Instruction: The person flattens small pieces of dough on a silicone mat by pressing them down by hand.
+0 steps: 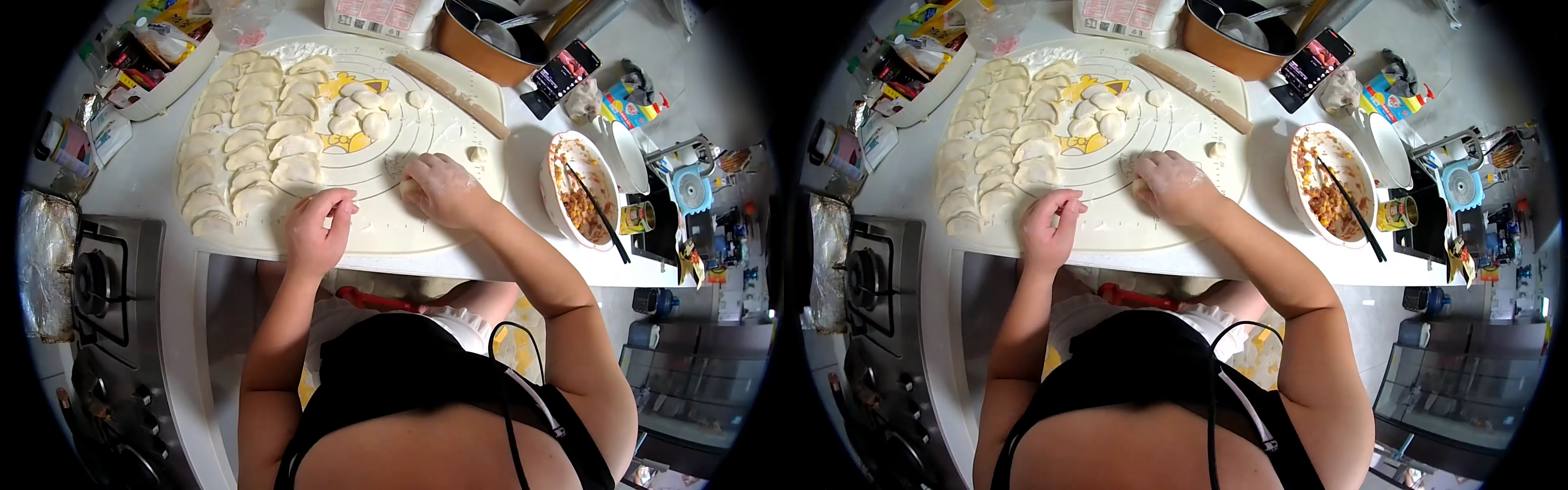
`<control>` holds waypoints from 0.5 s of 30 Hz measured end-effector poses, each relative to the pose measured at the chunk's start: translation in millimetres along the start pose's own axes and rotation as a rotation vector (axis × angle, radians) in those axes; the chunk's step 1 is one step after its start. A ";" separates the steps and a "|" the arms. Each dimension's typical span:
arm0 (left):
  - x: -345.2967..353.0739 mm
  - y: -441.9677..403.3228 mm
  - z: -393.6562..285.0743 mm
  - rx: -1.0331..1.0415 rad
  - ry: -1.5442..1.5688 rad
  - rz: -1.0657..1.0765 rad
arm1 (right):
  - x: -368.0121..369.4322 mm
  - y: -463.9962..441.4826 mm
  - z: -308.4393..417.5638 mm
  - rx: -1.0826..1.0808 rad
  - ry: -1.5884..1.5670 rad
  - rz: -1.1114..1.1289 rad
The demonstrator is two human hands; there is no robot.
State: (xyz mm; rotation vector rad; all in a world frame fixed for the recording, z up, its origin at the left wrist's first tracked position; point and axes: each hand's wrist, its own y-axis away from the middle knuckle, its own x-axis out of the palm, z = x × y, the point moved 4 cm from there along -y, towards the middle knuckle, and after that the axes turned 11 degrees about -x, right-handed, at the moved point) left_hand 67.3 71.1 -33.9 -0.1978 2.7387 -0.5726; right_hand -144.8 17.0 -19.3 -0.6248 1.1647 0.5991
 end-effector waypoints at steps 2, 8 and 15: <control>0.7 0.0 1.0 0.003 0.002 -0.002 | -6.7 0.2 7.1 -0.074 -0.026 0.009; 0.5 0.7 1.8 0.006 -0.005 -0.004 | -6.4 0.6 8.6 0.000 -0.070 -0.044; 1.0 -0.2 1.3 -0.006 0.034 0.002 | -8.5 -6.2 9.2 -0.128 -0.030 -0.038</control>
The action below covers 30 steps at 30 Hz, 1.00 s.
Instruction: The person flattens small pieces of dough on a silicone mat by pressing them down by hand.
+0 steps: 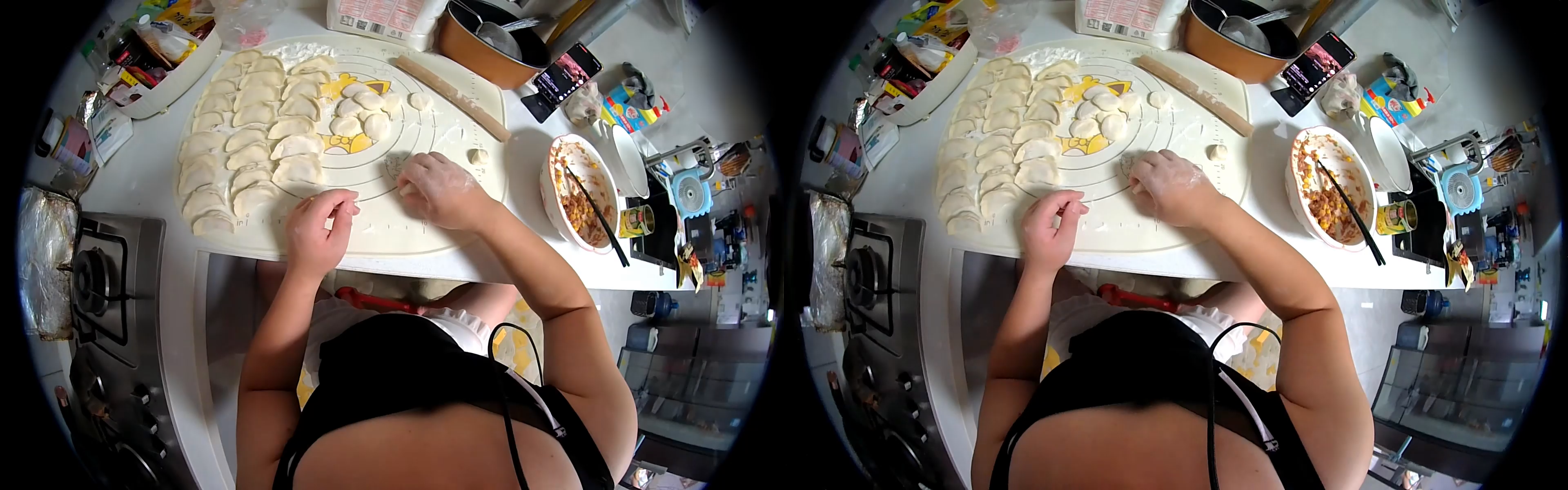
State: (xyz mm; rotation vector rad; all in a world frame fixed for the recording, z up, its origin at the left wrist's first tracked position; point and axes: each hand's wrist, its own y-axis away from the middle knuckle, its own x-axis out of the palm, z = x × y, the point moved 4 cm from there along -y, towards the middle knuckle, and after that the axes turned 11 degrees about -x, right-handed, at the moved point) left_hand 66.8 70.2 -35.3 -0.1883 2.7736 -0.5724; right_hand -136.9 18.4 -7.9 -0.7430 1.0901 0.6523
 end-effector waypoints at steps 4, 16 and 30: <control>-0.8 -0.3 -0.8 0.020 -0.021 0.003 | 3.3 3.0 -2.4 0.123 0.094 0.037; -0.6 -0.6 -1.6 0.020 -0.017 0.003 | -1.2 2.7 2.0 0.023 -0.104 -0.012; -0.8 -0.7 0.3 0.012 -0.015 0.009 | 0.8 6.9 1.6 0.110 -0.117 0.015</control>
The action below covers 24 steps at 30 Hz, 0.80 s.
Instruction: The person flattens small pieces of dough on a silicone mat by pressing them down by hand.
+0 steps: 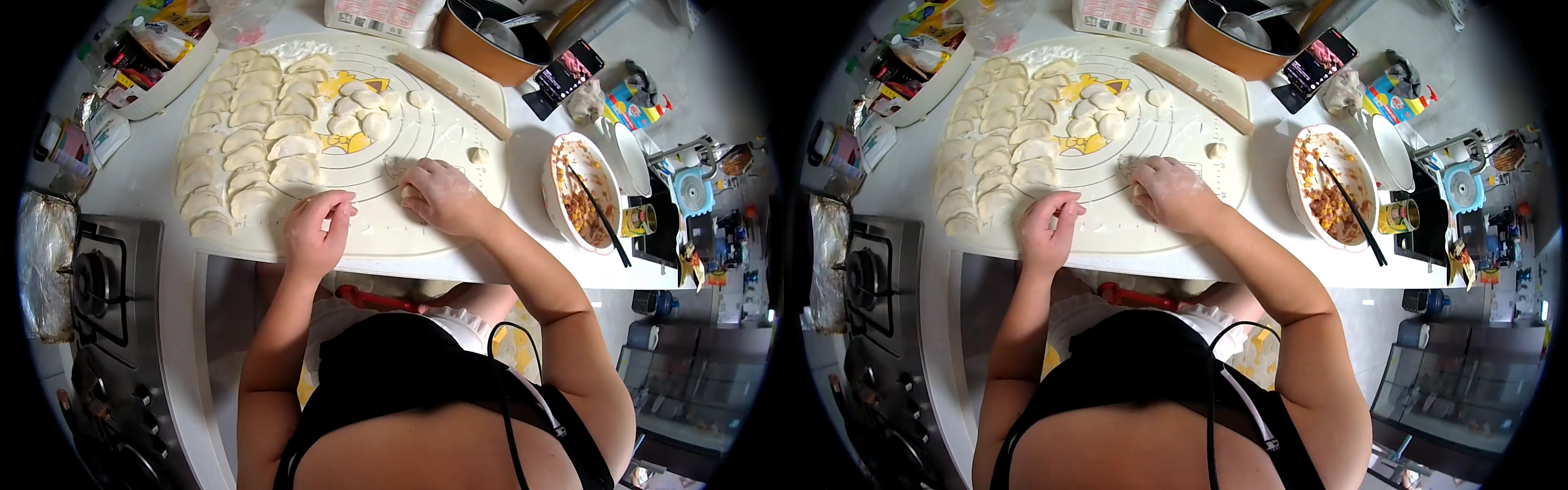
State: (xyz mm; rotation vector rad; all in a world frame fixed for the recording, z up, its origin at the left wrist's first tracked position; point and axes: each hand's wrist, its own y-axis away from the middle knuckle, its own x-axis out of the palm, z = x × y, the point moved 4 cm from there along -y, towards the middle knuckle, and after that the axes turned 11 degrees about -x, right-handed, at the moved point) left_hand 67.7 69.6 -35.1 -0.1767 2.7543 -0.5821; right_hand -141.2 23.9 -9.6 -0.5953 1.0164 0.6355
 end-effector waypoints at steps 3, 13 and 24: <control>-0.6 -0.2 -1.2 0.000 -0.009 0.005 | -0.4 -1.2 -1.7 -0.090 0.003 -0.003; -0.6 -0.2 -0.8 -0.008 -0.011 0.014 | -2.3 -3.5 -3.9 -0.105 -0.062 0.100; -1.2 1.3 -1.0 -0.020 -0.011 -0.009 | 25.8 -32.3 17.4 -0.438 0.246 -0.115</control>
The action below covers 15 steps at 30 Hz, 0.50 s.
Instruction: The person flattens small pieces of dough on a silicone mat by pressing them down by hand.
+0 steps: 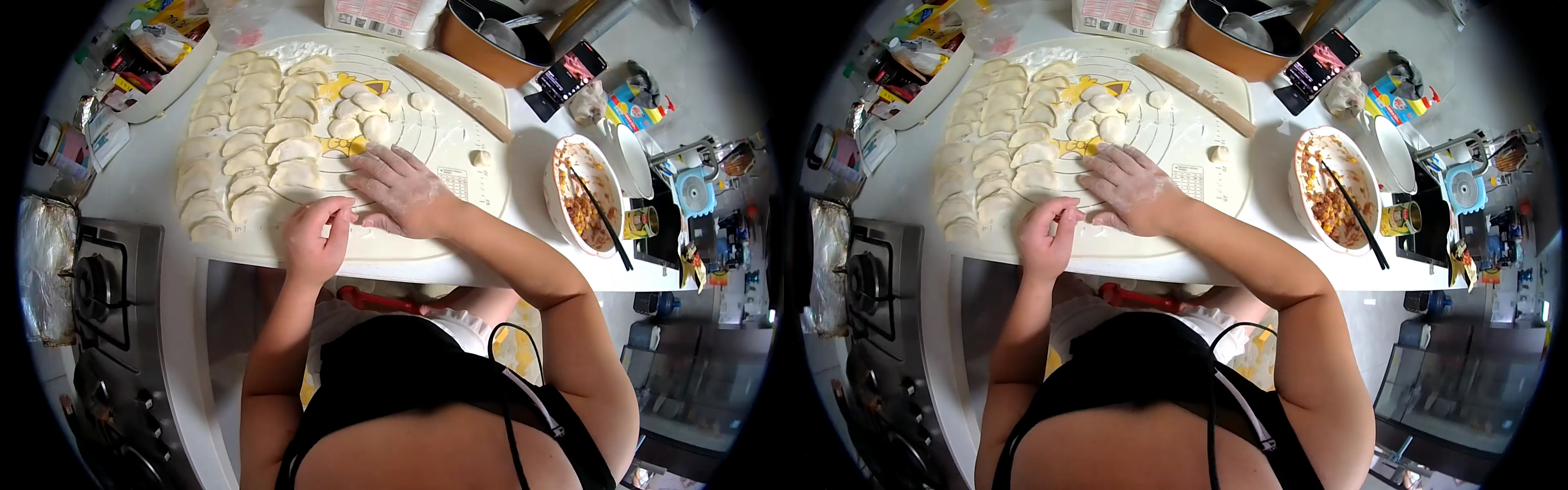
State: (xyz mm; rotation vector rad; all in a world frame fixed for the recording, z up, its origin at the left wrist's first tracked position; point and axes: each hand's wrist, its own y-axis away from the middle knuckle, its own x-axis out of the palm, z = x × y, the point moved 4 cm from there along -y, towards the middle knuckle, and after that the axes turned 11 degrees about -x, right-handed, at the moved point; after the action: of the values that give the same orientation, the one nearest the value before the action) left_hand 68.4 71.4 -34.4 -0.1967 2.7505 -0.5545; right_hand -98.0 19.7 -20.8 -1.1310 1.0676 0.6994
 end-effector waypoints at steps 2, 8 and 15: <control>-0.5 -0.2 1.7 0.006 -0.010 -0.006 | 1.3 1.5 -2.8 0.015 0.047 0.033; -0.7 -0.9 -1.2 0.030 -0.027 0.037 | 14.3 6.5 -9.5 0.031 0.038 0.131; 0.0 -1.1 -1.0 -0.001 -0.025 0.054 | 17.6 6.9 -13.1 0.050 0.008 0.162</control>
State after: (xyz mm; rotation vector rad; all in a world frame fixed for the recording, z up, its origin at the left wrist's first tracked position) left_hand 68.1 70.8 -33.1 -0.1283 2.7230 -0.5332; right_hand -101.7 8.3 -40.4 -1.0132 1.1871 0.7916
